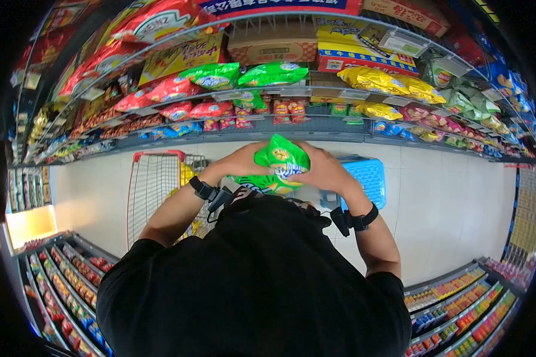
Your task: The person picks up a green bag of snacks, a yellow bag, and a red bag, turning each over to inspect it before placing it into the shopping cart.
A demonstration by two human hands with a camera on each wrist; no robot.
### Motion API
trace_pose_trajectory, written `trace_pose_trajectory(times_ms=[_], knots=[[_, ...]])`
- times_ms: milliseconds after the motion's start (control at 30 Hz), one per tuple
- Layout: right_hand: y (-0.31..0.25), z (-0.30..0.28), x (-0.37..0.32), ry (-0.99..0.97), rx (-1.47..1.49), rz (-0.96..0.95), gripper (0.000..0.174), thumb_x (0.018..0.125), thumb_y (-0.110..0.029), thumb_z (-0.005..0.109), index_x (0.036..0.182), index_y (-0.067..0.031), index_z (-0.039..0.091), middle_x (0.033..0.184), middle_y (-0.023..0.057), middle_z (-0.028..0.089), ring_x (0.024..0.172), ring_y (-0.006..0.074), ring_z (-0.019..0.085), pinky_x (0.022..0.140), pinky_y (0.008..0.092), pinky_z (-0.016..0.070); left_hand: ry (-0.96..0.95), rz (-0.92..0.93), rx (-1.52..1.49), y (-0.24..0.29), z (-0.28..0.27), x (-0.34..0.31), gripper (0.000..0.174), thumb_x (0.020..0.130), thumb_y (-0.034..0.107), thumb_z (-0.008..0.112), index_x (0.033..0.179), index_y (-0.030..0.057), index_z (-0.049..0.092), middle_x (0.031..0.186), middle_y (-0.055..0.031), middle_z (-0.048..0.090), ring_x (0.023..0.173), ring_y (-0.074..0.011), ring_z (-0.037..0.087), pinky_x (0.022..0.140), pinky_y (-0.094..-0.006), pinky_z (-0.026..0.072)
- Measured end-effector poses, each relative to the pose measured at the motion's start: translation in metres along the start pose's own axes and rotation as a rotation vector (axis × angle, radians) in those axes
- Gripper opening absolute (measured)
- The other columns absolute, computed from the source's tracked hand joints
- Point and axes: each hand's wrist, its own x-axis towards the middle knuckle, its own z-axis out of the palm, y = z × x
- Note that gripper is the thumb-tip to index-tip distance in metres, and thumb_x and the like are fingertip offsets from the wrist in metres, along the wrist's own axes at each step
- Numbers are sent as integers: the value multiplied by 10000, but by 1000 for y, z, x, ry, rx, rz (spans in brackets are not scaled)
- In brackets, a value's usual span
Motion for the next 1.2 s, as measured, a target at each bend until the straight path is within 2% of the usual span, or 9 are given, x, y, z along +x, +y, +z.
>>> trace_pose_trajectory(times_ms=[33, 133, 300, 367, 433, 467, 500, 633, 1200], knots=[[5, 0, 0, 56, -16, -34, 651, 685, -191, 823, 1243, -15, 537, 1062, 176, 669, 1012, 319, 648, 894, 379, 493, -70, -12, 17, -5, -3, 10, 694, 773, 275, 781, 1332, -5, 480, 1264, -162, 584, 1154, -214, 548, 1002, -351, 416], [16, -6, 7, 117, 16, 37, 569, 695, -171, 814, 1185, -4, 577, 1017, 169, 680, 966, 310, 661, 853, 374, 504, -122, -2, 3, 2, -17, 27, 682, 796, 284, 765, 1340, -6, 474, 1293, -146, 567, 1176, -229, 537, 1016, -354, 407], [42, -1, 31, 330, -120, 176, 479, 698, -180, 811, 1116, -31, 631, 959, 182, 688, 906, 327, 671, 806, 382, 518, 93, -53, -341, -91, -69, 91, 423, 954, 273, 552, 1269, -8, 527, 1205, -101, 609, 1140, -205, 568, 930, -314, 457], [47, 2, 41, 369, -167, 196, 478, 701, -198, 810, 1114, -36, 634, 969, 185, 686, 918, 342, 665, 816, 394, 519, 132, -114, 114, -157, -99, 121, 380, 936, 256, 568, 1215, -3, 571, 1124, -94, 644, 1085, -186, 593, 898, -311, 467], [47, 1, 48, 396, -182, 229, 485, 708, -237, 806, 1123, -51, 635, 981, 188, 683, 933, 367, 652, 823, 420, 519, 343, -66, 265, -219, -118, 136, 333, 922, 246, 573, 1163, 20, 608, 1080, -123, 663, 1027, -239, 623, 879, -353, 477], [49, 2, 51, 392, -206, 223, 491, 711, -245, 805, 1130, -56, 632, 978, 187, 683, 930, 368, 652, 820, 424, 518, 337, 31, 505, -262, -137, 148, 369, 924, 313, 533, 1226, 108, 587, 1077, -181, 662, 984, -366, 628, 852, -445, 491], [52, 4, 54, 389, -233, 218, 496, 715, -252, 803, 1138, -61, 628, 975, 185, 683, 928, 370, 652, 817, 429, 517, 382, -253, 605, -221, -142, 136, 421, 930, 397, 469, 1297, 205, 541, 1056, -245, 645, 958, -458, 605, 817, -529, 486], [56, 7, 57, 366, -246, 243, 517, 727, -286, 795, 1162, -72, 616, 964, 187, 683, 926, 376, 650, 810, 444, 514, 375, -380, 731, -320, -165, 149, 579, 958, 529, 341, 1182, 67, 609, 1075, -249, 651, 996, -445, 608, 860, -529, 456], [62, 5, 47, 336, -233, 345, 535, 732, -284, 775, 1188, -63, 602, 1006, 205, 675, 964, 383, 642, 839, 451, 503, 276, -340, 718, -306, -183, 163, 552, 929, 537, 408, 1106, 75, 653, 1063, -199, 672, 974, -417, 621, 836, -515, 455]])
